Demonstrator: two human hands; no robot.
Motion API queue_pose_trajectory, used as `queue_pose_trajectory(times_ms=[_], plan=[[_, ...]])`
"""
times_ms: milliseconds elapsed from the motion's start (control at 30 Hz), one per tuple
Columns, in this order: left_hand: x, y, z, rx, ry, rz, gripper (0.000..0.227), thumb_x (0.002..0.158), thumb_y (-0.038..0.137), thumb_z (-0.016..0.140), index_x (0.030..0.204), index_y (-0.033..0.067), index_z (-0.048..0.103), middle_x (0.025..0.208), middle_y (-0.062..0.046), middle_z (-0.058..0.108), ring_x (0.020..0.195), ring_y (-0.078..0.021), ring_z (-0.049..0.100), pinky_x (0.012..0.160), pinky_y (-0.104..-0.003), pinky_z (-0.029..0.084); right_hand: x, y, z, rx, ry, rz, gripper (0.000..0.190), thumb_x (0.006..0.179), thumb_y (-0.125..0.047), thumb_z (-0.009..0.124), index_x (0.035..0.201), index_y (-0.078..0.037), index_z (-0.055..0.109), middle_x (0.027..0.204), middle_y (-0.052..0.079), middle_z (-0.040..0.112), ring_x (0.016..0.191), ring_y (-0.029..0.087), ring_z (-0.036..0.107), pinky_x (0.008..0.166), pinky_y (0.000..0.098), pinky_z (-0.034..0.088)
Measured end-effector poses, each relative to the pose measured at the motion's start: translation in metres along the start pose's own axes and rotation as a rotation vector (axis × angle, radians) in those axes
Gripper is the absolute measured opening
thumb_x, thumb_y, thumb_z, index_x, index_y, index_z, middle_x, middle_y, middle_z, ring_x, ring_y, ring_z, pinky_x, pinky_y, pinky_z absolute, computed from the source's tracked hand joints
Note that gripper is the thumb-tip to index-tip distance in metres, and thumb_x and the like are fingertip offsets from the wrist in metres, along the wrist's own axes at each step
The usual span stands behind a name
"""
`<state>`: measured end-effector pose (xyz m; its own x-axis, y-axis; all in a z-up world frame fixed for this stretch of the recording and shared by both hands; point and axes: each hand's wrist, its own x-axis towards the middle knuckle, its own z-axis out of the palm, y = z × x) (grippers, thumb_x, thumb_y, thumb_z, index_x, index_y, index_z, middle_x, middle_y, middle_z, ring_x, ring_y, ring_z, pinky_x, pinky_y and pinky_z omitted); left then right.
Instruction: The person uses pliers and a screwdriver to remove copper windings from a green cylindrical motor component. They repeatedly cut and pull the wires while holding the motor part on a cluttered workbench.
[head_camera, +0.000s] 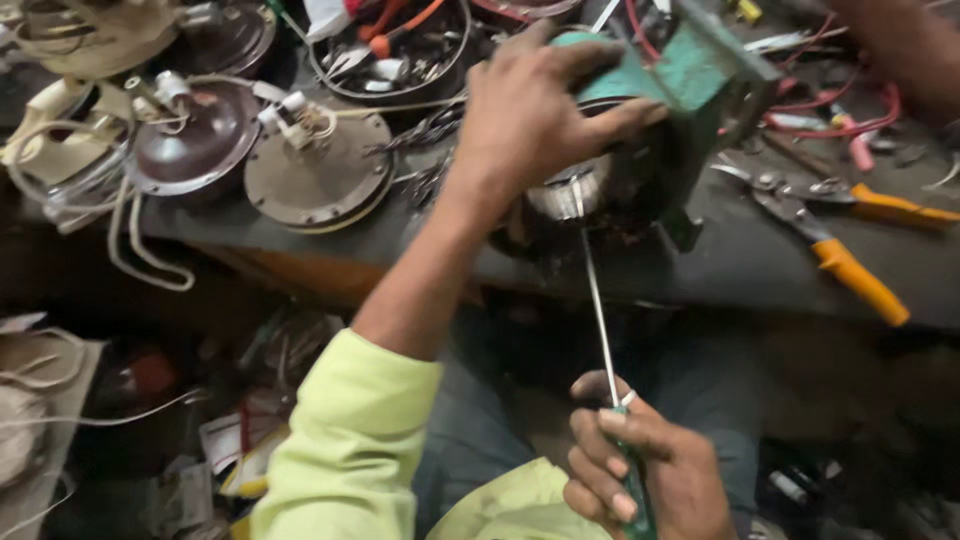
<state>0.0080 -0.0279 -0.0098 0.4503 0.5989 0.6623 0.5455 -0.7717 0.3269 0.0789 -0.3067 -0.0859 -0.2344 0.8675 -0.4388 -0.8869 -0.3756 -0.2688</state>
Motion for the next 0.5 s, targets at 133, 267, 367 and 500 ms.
queue_pose_trajectory(times_ms=[133, 267, 367, 500], plan=[[0.017, -0.019, -0.009, -0.101, -0.162, -0.064, 0.068, 0.076, 0.071, 0.080, 0.117, 0.0167, 0.078, 0.115, -0.018, 0.073, 0.107, -0.0343, 0.069, 0.091, -0.046, 0.053, 0.029, 0.008, -0.048, -0.508, -0.072, -0.367, 0.019, 0.099, -0.011, 0.057, 0.115, 0.000, 0.058, 0.066, 0.006, 0.049, 0.046, 0.017, 0.052, 0.044, 0.0338, 0.039], [0.030, -0.035, -0.013, -0.266, -0.200, -0.081, 0.062, 0.082, 0.061, 0.081, 0.118, 0.0107, 0.076, 0.108, -0.012, 0.079, 0.099, -0.0228, 0.078, 0.091, -0.036, 0.059, 0.089, -0.011, -0.108, -1.465, 0.218, -0.823, 0.014, 0.096, -0.013, 0.068, 0.105, -0.002, 0.067, 0.060, 0.012, 0.052, 0.047, 0.025, 0.050, 0.049, 0.0351, 0.037], [0.039, -0.043, -0.013, -0.301, -0.214, -0.095, 0.058, 0.083, 0.058, 0.083, 0.115, 0.0090, 0.078, 0.104, -0.013, 0.079, 0.096, -0.0229, 0.079, 0.089, -0.036, 0.059, 0.115, -0.014, -0.155, -1.614, 0.352, -1.010, 0.015, 0.092, -0.015, 0.069, 0.102, -0.004, 0.070, 0.059, 0.012, 0.057, 0.043, 0.025, 0.056, 0.045, 0.0336, 0.040], [0.039, -0.051, -0.006, -0.335, -0.204, -0.064, 0.056, 0.083, 0.057, 0.085, 0.111, 0.0100, 0.080, 0.104, -0.011, 0.080, 0.096, -0.0234, 0.078, 0.087, -0.036, 0.059, 0.186, -0.027, -0.206, -1.787, 0.431, -1.259, 0.016, 0.095, -0.018, 0.071, 0.082, -0.011, 0.063, 0.065, 0.014, 0.061, 0.054, 0.032, 0.060, 0.051, 0.0392, 0.045]])
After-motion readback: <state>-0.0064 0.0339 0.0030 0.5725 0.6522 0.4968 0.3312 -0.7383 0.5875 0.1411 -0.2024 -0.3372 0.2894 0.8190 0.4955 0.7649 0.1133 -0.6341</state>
